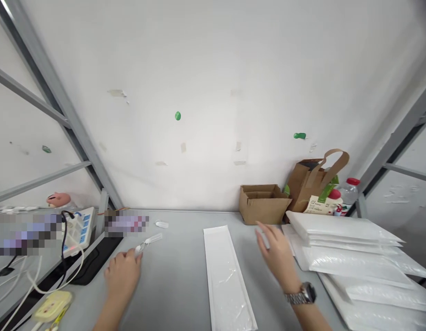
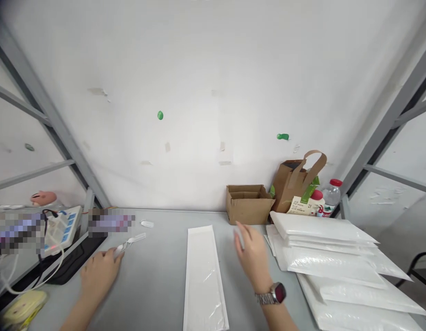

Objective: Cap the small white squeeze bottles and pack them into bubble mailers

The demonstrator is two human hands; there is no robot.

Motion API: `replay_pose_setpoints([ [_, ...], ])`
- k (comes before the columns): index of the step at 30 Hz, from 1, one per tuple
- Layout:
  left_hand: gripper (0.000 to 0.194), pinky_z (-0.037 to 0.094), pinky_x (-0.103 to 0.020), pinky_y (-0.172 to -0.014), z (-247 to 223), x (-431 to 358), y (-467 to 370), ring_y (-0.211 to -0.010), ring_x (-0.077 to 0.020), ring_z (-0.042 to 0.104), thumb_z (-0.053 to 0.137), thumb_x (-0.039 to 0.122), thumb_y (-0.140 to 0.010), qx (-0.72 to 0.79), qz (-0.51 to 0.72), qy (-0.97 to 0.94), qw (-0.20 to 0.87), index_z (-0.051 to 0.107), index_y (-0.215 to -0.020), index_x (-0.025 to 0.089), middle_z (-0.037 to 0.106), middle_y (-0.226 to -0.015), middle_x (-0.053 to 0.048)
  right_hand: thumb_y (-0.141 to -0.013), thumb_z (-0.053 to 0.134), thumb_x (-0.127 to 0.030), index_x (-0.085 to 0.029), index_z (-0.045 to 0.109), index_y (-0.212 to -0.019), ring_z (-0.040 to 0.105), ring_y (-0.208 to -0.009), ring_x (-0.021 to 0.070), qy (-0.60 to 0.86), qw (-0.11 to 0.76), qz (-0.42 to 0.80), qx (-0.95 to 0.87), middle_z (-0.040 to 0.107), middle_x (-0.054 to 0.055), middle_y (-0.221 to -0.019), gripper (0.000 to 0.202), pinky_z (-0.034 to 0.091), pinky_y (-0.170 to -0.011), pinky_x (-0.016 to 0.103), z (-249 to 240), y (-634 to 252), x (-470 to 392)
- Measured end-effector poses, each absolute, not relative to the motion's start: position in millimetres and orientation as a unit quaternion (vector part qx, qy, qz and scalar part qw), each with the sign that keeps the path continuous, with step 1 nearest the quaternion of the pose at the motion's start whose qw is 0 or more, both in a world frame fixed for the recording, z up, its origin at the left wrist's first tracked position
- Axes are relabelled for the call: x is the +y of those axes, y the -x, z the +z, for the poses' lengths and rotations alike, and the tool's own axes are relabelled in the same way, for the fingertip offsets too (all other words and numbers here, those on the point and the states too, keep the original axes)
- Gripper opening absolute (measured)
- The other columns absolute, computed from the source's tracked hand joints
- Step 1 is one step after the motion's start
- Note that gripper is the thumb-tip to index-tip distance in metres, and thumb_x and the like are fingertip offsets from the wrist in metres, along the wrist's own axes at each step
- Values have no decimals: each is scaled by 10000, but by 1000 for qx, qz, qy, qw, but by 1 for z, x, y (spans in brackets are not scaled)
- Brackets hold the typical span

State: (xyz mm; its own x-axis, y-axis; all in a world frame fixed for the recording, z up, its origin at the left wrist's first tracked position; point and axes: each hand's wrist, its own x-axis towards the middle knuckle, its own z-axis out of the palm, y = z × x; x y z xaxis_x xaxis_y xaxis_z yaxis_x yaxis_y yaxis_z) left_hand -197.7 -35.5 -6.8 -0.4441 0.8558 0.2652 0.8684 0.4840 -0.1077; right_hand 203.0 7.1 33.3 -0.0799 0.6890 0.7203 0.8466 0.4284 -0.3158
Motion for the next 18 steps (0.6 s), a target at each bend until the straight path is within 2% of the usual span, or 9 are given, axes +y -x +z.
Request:
replay_pose_setpoints([
  [3, 371, 405, -371, -668, -5, -39, 189, -849, -311, 579, 317, 284, -847, -847, -28, 510, 149, 621, -986, 122, 627, -873, -149, -871, 411, -312, -196, 554, -1135, 579, -832, 222, 499, 410, 82, -759, 613, 99, -952, 322, 469, -741, 364, 26, -162, 0],
  [6, 385, 426, -368, -642, 6, -45, 167, -774, -282, 611, 306, 290, -859, -840, -91, 528, 85, 585, -1051, 108, 637, -887, -145, -870, 413, -368, -214, 584, -1099, 594, -698, 167, 472, 414, 280, -726, 615, 59, -882, 324, 483, -661, 305, 22, -130, -9],
  [8, 376, 442, -332, -677, 13, -49, 143, -807, -243, 621, 317, 313, -863, -815, -171, 553, 33, 559, -1082, 127, 639, -972, -128, -855, 422, -428, -196, 625, -1029, 597, -635, 139, 453, 409, 409, -678, 616, 52, -867, 354, 478, -591, 265, 21, -113, -12],
  [10, 357, 440, -345, -740, 18, -52, 114, -874, -243, 613, 342, 331, -851, -782, -228, 581, 2, 555, -1076, 153, 647, -991, -110, -816, 449, -498, -175, 645, -983, 597, -588, 126, 443, 391, 509, -626, 619, 56, -873, 413, 445, -502, 233, 18, -101, -12],
  [12, 348, 430, -350, -797, 18, -54, 87, -936, -233, 595, 368, 352, -837, -744, -274, 606, -62, 543, -1087, 185, 645, -1013, -90, -755, 491, -564, -162, 654, -954, 588, -544, 118, 442, 364, 577, -582, 624, 59, -869, 477, 390, -432, 208, 14, -93, -9],
  [14, 347, 445, -319, -786, 15, -53, 66, -923, -212, 597, 391, 370, -818, -719, -299, 606, -163, 541, -1084, 205, 649, -990, -68, -698, 542, -590, -153, 663, -914, 579, -521, 111, 438, 345, 626, -545, 628, 52, -831, 502, 354, -418, 195, 8, -90, -5],
  [16, 354, 451, -314, -770, 9, -50, 50, -882, -210, 603, 422, 380, -794, -698, -300, 603, -242, 546, -1075, 205, 654, -945, -58, -644, 611, -572, -148, 667, -871, 569, -511, 109, 431, 351, 657, -508, 622, 32, -751, 484, 339, -428, 192, 2, -92, -4],
  [18, 368, 448, -315, -763, 2, -46, 41, -850, -209, 601, 459, 378, -769, -684, -303, 602, -279, 545, -1076, 194, 654, -922, -59, -597, 672, -533, -149, 666, -822, 547, -498, 103, 434, 381, 665, -473, 605, 9, -666, 445, 331, -440, 194, -5, -96, -3],
])
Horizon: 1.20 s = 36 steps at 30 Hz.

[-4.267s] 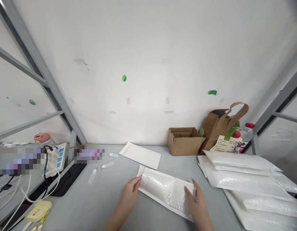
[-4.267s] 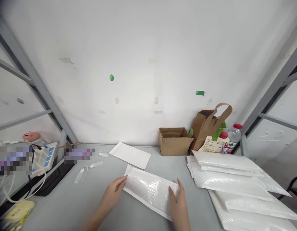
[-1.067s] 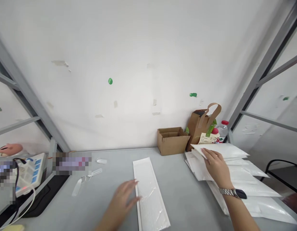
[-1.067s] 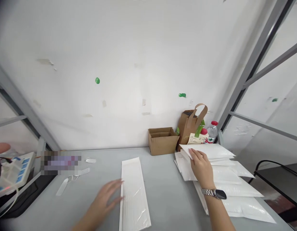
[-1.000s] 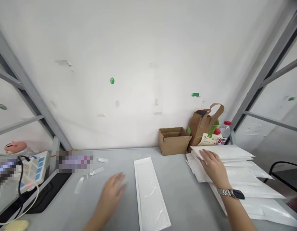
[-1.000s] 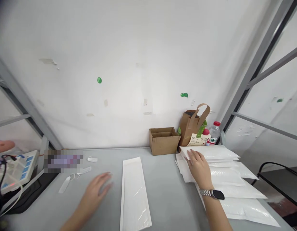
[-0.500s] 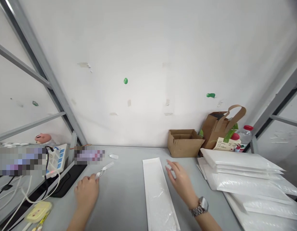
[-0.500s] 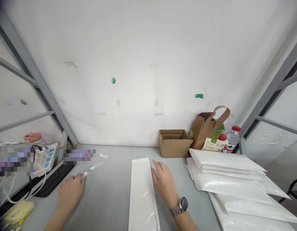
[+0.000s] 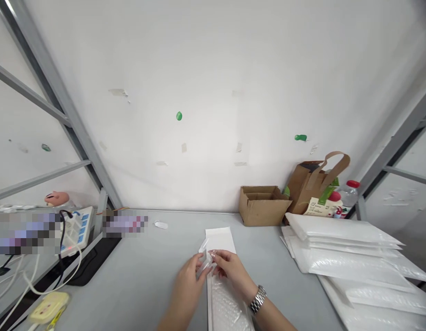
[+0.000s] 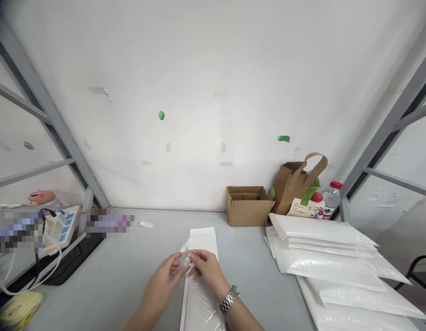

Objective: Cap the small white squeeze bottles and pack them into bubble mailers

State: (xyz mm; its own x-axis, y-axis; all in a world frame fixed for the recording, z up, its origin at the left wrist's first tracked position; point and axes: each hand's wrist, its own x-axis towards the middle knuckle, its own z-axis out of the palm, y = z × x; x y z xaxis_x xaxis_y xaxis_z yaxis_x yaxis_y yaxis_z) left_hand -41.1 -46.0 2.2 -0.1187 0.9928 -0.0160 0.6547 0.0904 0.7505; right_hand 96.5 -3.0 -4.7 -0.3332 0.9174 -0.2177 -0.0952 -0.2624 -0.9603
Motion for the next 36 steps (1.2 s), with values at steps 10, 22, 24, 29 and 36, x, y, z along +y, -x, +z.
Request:
replay_pose_setpoints([
  [10, 367, 393, -329, -824, -2, 11, 32, -935, -229, 522, 587, 415, -707, 617, 246, -725, 182, 579, -978, 168, 568, -952, -76, -677, 560, -582, -156, 615, -711, 500, -531, 142, 506, 534, 430, -523, 568, 18, -573, 431, 386, -521, 255, -1, -131, 45],
  [22, 759, 374, -401, -813, -22, 52, 23, -932, -311, 461, 806, 501, -276, 595, 232, -748, 183, 617, -917, 142, 569, -914, -96, -712, 552, -515, -173, 646, -704, 513, -578, 160, 495, 533, 352, -589, 629, 45, -706, 356, 409, -613, 287, -21, -132, 85],
  [24, 673, 374, -407, -811, -24, 51, 24, -929, -309, 461, 805, 494, -306, 598, 243, -741, 187, 633, -865, 161, 569, -898, -84, -718, 543, -519, -170, 638, -696, 511, -565, 156, 494, 533, 363, -583, 631, 45, -699, 362, 417, -605, 287, -23, -132, 84],
  [29, 351, 372, -372, -865, -25, 44, 25, -981, -242, 472, 764, 353, -526, 588, 287, -727, 207, 633, -835, 250, 563, -998, -27, -691, 553, -538, -167, 621, -763, 516, -520, 152, 488, 528, 408, -563, 631, 34, -627, 384, 420, -531, 275, -25, -135, 85],
  [36, 231, 310, -419, -977, -18, 40, 22, -1171, -254, 392, 756, 201, -522, 576, 374, -665, 292, 627, -706, 251, 450, -1250, -30, -653, 625, -423, -177, 532, -616, 516, -492, 132, 473, 485, 454, -578, 584, -6, -521, 266, 404, -507, 248, -30, -145, 88],
])
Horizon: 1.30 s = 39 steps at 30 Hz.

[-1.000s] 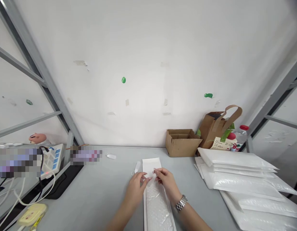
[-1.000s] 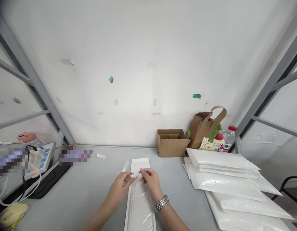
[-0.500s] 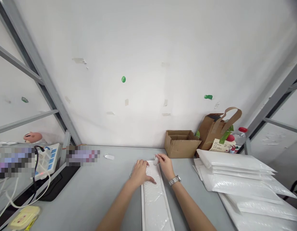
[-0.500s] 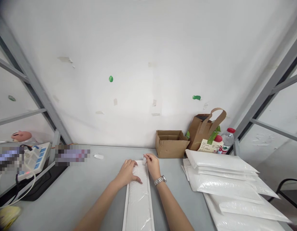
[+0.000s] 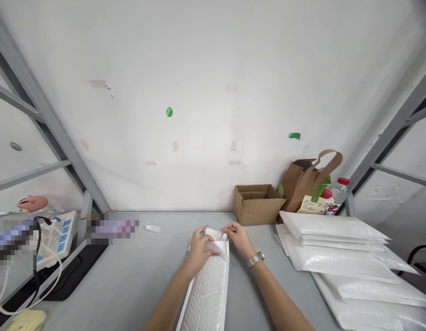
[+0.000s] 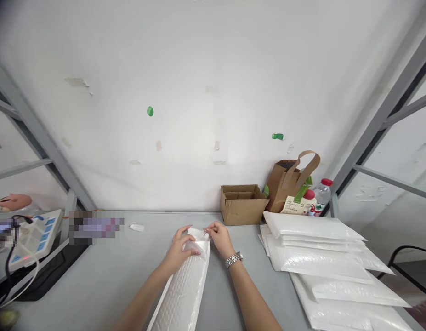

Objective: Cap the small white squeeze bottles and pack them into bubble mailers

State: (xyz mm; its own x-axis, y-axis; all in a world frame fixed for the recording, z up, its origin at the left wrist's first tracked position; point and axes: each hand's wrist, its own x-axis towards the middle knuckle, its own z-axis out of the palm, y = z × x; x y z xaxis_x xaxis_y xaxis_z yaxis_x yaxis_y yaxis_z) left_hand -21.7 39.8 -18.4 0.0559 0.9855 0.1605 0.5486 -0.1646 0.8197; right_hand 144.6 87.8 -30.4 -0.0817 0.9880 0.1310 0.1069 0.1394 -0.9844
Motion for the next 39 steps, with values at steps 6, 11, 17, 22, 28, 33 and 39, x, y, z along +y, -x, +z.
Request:
replay_pose_setpoints([
  [6, 257, 385, -331, -899, -24, 44, 20, -1139, -243, 450, 759, 185, -494, 567, 400, -617, 372, 595, -692, 201, 446, -1286, -57, -611, 677, -365, -167, 567, -564, 535, -521, 133, 454, 426, 479, -619, 589, -12, -524, 231, 406, -534, 241, -21, -152, 83],
  [11, 257, 443, -286, -738, -23, 45, 21, -833, -190, 576, 717, 268, -558, 555, 411, -597, 408, 566, -751, 190, 619, -872, -2, -624, 662, -429, -165, 608, -687, 575, -599, 154, 450, 423, 484, -620, 635, 4, -604, 276, 421, -581, 254, -18, -150, 80],
  [17, 306, 438, -277, -737, -23, 46, 26, -836, -186, 567, 709, 314, -561, 554, 438, -575, 413, 562, -798, 188, 608, -831, 9, -648, 617, -530, -156, 595, -640, 556, -579, 150, 448, 433, 475, -621, 614, 7, -575, 375, 413, -567, 257, -24, -145, 82],
  [22, 360, 448, -296, -724, -24, 47, 27, -845, -204, 585, 728, 342, -531, 567, 445, -568, 396, 576, -817, 183, 628, -877, -18, -721, 556, -509, -166, 636, -550, 541, -687, 177, 437, 408, 447, -665, 594, 16, -580, 391, 408, -669, 282, -19, -145, 78],
  [28, 326, 470, -292, -683, -19, 47, 24, -772, -185, 621, 693, 317, -588, 582, 422, -594, 361, 579, -864, 189, 655, -901, -25, -633, 672, -436, -181, 640, -546, 517, -663, 157, 410, 348, 442, -717, 586, -5, -610, 271, 407, -626, 244, -16, -149, 74],
  [33, 259, 419, -338, -811, -9, 48, 52, -918, -212, 578, 506, 335, -742, 668, 385, -589, 243, 546, -949, 183, 592, -1024, -97, -634, 675, -402, -185, 617, -524, 470, -588, 143, 436, 353, 407, -721, 521, -22, -538, 250, 379, -560, 233, -21, -156, 79],
  [39, 256, 396, -417, -744, -7, 37, 79, -818, -316, 550, 615, 426, -603, 732, 264, -607, 158, 529, -563, 189, 583, -691, -90, -612, 695, -424, -196, 657, -602, 491, -679, 179, 466, 402, 341, -710, 572, 12, -649, 232, 391, -645, 276, -16, -160, 80],
])
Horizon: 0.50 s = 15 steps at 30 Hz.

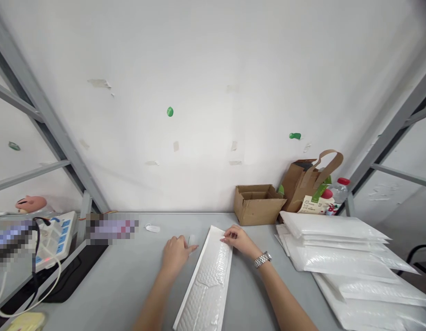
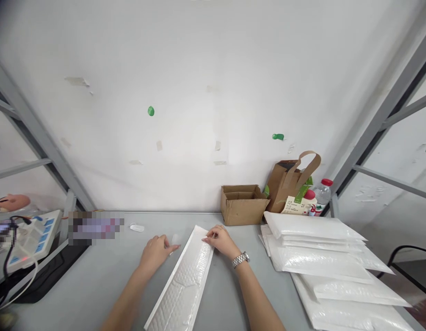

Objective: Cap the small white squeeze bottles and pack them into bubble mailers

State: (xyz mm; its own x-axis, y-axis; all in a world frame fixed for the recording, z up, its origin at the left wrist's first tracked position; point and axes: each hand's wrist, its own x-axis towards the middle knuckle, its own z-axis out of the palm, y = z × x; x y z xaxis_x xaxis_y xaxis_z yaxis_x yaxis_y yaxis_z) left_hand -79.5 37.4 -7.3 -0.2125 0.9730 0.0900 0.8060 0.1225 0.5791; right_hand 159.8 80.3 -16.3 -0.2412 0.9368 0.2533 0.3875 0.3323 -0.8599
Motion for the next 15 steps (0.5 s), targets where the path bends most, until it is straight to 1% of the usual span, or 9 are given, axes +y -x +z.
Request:
replay_pose_setpoints([
  [3, 185, 398, -361, -736, -7, 37, 73, -793, -267, 552, 562, 363, -674, 707, 252, -644, 150, 564, -623, 185, 597, -718, -83, -730, 587, -437, -186, 666, -718, 486, -717, 180, 482, 446, 307, -689, 572, 43, -752, 264, 392, -691, 298, -12, -154, 78],
  [5, 192, 392, -340, -766, -4, 38, 64, -827, -245, 545, 511, 358, -733, 677, 260, -672, 150, 584, -699, 184, 611, -784, -82, -779, 529, -428, -182, 664, -813, 489, -698, 171, 481, 460, 305, -682, 568, 46, -763, 283, 401, -677, 293, -11, -146, 74],
  [8, 212, 388, -295, -803, 0, 36, 49, -877, -204, 538, 469, 376, -787, 625, 277, -712, 159, 589, -786, 201, 616, -849, -50, -772, 548, -408, -197, 634, -992, 499, -615, 143, 460, 451, 331, -689, 580, 21, -734, 316, 420, -596, 258, -12, -131, 68],
  [9, 210, 392, -284, -802, 0, 34, 45, -881, -195, 539, 471, 381, -791, 608, 284, -723, 166, 590, -805, 209, 616, -854, -39, -761, 565, -402, -208, 627, -1014, 500, -596, 136, 452, 447, 340, -693, 585, 12, -728, 324, 422, -576, 248, -13, -127, 65],
  [10, 206, 396, -279, -800, 0, 33, 40, -883, -191, 541, 480, 385, -789, 591, 291, -732, 176, 593, -815, 215, 615, -855, -32, -754, 576, -397, -216, 635, -996, 502, -588, 131, 447, 445, 345, -695, 590, 8, -727, 307, 422, -567, 241, -14, -123, 63],
  [12, 201, 404, -281, -793, -1, 31, 35, -880, -191, 545, 502, 396, -777, 572, 304, -736, 198, 596, -818, 223, 614, -851, -26, -750, 580, -397, -213, 669, -857, 507, -595, 131, 446, 447, 345, -694, 595, 7, -714, 230, 419, -575, 240, -15, -119, 62],
  [14, 230, 411, -287, -772, -3, 30, 34, -857, -193, 550, 498, 420, -775, 583, 312, -721, 207, 587, -841, 219, 606, -862, -31, -751, 573, -412, -198, 664, -729, 508, -606, 140, 458, 462, 336, -681, 597, 15, -694, 234, 415, -589, 251, -16, -120, 64],
  [15, 256, 410, -294, -760, -4, 30, 34, -843, -198, 550, 478, 438, -781, 602, 312, -707, 202, 580, -850, 213, 600, -865, -39, -750, 568, -426, -192, 655, -715, 507, -609, 145, 469, 474, 328, -669, 598, 20, -692, 253, 413, -592, 258, -16, -123, 66],
])
